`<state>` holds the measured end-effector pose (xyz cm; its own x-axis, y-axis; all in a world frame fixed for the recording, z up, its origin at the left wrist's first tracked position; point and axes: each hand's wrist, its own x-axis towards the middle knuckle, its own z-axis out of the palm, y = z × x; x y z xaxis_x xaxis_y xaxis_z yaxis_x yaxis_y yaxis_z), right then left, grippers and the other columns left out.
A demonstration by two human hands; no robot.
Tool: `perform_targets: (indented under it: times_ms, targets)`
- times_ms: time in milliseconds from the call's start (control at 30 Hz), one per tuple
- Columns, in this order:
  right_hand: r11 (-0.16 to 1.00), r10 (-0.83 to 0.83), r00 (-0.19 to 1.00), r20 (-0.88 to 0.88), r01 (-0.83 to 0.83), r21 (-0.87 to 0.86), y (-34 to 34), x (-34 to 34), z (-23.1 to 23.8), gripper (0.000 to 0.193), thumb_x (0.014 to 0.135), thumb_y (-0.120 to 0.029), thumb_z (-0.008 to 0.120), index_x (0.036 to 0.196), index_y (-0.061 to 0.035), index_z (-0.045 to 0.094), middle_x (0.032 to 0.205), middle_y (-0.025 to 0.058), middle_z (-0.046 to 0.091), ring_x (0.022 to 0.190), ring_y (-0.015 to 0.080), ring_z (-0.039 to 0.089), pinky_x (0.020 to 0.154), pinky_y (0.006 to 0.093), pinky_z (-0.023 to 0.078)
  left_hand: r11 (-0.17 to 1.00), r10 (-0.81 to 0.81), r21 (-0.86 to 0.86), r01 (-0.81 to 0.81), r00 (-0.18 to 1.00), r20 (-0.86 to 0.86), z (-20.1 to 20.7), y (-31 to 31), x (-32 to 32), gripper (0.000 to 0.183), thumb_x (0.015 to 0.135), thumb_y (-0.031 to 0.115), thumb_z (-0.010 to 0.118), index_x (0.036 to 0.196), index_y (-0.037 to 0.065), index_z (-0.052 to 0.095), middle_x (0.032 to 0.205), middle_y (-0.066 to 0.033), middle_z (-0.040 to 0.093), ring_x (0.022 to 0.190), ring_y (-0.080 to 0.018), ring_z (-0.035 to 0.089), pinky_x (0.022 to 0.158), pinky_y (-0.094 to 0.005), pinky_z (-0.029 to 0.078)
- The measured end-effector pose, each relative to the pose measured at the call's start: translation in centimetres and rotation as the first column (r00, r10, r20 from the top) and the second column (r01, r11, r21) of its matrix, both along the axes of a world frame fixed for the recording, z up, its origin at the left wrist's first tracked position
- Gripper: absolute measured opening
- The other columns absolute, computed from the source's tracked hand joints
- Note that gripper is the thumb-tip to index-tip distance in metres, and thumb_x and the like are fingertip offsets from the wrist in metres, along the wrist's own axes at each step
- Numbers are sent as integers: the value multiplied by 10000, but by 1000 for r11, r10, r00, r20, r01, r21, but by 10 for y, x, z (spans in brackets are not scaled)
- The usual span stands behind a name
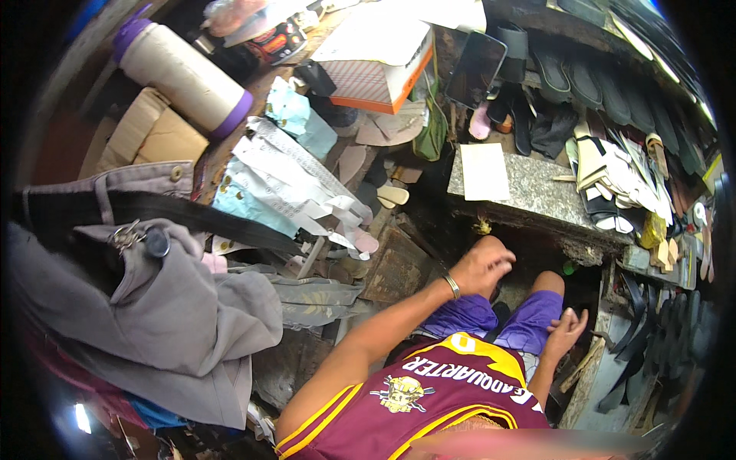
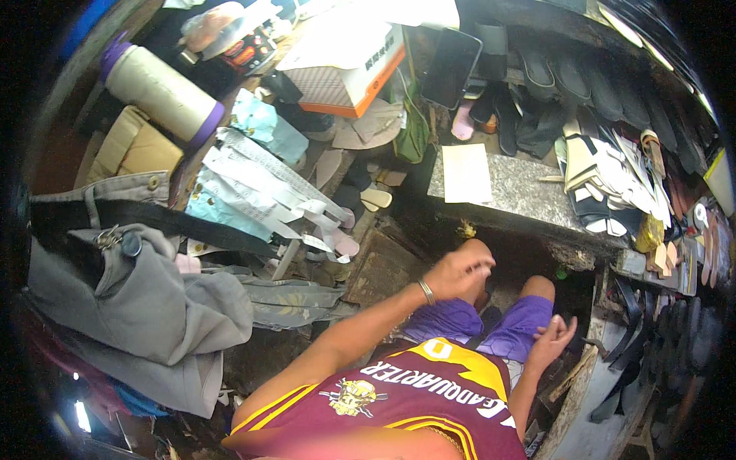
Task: The person sorts through various shoe components and materials on a cluttered workbench, picking up and inspecting items. They then prepare a drink by scooping powder into a mug and adding water from a dispenser.
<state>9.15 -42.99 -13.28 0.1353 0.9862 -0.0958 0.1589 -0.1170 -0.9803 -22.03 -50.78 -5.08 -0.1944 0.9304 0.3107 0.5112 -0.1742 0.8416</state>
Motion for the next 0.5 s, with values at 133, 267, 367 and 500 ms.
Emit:
perform_targets:
  times_ms: [133,267,367,500]
  targets:
    - [979,200,978,66,-196,-57,-32,-13,-25,645,1056,-212,655,1610,-53,365,1162,119,682,692,143,620,628,282,522,977,203,73,-199,978,-47,97,-11,-51,232,997,160,697,1177,19,740,1146,-157,757,1056,-277,735,933,-366,569]
    - [955,277,918,283,-295,20,-39,4,-43,625,1025,-176,670,1582,-36,424,1142,152,716,676,186,619,684,345,524,888,345,393,-239,911,-227,185,-23,-69,198,980,101,718,1153,6,731,1051,-159,753,905,-260,749,800,-356,593]
    - [963,260,931,258,-270,5,-39,17,-49,604,1014,-165,669,1563,-33,455,1108,151,731,704,211,616,707,373,508,795,453,554,-249,850,-268,241,-30,-71,190,975,53,730,1161,13,725,1045,-138,758,900,-200,746,779,-325,587]
    - [958,252,899,357,-283,38,-41,26,-49,582,1017,-166,663,1549,-32,468,1082,150,736,719,216,618,720,385,506,589,563,740,-325,822,-88,302,-35,-87,182,989,108,740,1153,30,734,1070,-107,769,920,-185,737,754,-304,585]
